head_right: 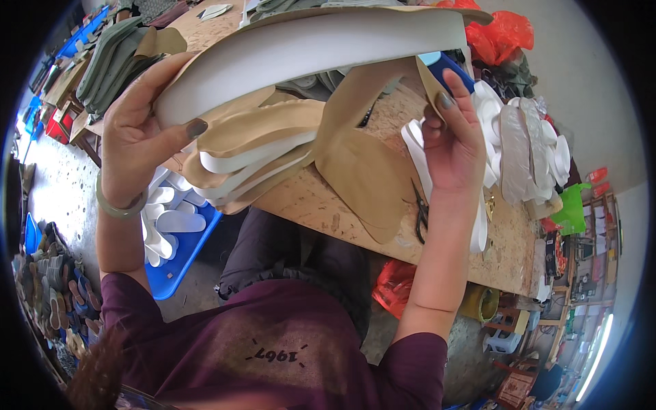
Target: Cutting and preparing shoe insole components for assembly.
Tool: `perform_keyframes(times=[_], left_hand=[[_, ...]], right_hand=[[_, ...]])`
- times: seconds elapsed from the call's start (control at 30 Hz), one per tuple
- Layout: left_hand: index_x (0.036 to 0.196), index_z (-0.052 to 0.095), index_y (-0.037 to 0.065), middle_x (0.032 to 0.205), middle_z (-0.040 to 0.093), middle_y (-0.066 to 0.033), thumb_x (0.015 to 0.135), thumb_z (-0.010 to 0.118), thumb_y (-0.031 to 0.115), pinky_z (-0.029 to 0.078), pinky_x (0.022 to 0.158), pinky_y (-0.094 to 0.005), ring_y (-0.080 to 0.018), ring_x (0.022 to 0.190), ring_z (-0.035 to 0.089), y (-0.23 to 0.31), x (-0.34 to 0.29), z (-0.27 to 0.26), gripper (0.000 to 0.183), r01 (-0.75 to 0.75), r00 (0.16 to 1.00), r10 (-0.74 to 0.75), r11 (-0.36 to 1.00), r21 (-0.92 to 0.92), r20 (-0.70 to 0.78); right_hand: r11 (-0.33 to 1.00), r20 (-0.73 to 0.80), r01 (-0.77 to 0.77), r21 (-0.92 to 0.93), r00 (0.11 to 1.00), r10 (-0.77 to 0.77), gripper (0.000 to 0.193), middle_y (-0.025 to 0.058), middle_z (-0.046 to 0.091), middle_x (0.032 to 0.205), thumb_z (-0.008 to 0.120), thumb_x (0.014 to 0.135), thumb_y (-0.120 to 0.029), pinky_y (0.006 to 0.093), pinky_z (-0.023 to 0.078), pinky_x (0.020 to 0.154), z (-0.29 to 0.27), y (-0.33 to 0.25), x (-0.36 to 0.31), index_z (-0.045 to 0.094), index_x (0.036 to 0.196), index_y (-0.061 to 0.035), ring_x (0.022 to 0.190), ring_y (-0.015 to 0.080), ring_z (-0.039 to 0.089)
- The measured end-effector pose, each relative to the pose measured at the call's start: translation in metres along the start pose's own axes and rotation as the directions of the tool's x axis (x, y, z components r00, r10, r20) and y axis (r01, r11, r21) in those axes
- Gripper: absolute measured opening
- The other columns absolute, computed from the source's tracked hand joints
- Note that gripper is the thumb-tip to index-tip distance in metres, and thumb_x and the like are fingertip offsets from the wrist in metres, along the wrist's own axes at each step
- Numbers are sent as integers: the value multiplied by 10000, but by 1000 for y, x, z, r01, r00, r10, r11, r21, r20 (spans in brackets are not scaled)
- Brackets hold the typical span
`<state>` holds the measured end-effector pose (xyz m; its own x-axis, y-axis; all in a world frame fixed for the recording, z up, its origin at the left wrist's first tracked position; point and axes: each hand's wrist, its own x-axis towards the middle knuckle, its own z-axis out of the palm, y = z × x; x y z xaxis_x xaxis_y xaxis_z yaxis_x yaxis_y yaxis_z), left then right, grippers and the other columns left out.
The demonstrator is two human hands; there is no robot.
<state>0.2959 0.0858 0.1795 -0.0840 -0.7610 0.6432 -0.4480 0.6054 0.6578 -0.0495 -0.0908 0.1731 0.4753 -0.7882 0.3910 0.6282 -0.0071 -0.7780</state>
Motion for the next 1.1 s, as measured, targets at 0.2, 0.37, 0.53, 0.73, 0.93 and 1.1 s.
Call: perform_keyframes(times=[0.2,0.37,0.53,0.73,0.93,1.1], left_hand=[[1395,480,-53,1277,618,-105,824,668,-12,463,1003,-279,-142,1136,601,11,-4,48,602,53,936,-198,896,-441,-290],[1415,440,-58,1274,624,-122,918,567,7,468,1012,-319,-189,1159,614,1,-10,19,517,-110,853,-249,773,-624,-459],[1399,439,-74,1286,608,-132,885,638,82,436,1031,-342,-194,1193,584,12,-52,34,573,13,763,-318,878,-478,-563],[1340,506,-56,1213,603,-84,751,768,61,469,959,-311,-173,1117,591,22,-132,60,655,388,860,-472,850,-355,-191],[1137,657,-7,1111,712,-161,659,704,-39,560,881,-379,-313,1041,699,24,-141,98,481,44,969,-61,996,73,239],[1154,667,38,1093,717,-140,678,706,-20,571,881,-399,-299,1031,700,18,-148,131,481,12,958,-56,988,156,280]], right_hand=[[965,-106,83,-249,988,-112,436,118,658,1133,646,887,26,218,527,721,-10,-28,-43,543,1310,3,915,130,650],[894,-161,40,-446,979,-124,444,91,672,1093,653,873,5,218,509,665,-40,-64,-58,557,1307,3,888,126,663],[736,-194,-252,-629,967,166,433,63,664,1077,626,888,-18,204,530,589,-49,-40,-30,554,1315,-14,711,114,676],[824,-130,-261,-503,965,226,470,81,665,1096,617,885,-11,204,536,604,-64,-6,-7,524,1345,-15,692,119,670],[910,-155,-255,-328,964,214,536,71,668,1093,626,851,-3,215,528,592,-99,8,-48,507,1372,-45,702,103,637],[701,-356,-609,-372,791,498,583,63,650,1084,606,831,11,224,522,599,-153,28,-127,483,1398,-50,696,113,635]])
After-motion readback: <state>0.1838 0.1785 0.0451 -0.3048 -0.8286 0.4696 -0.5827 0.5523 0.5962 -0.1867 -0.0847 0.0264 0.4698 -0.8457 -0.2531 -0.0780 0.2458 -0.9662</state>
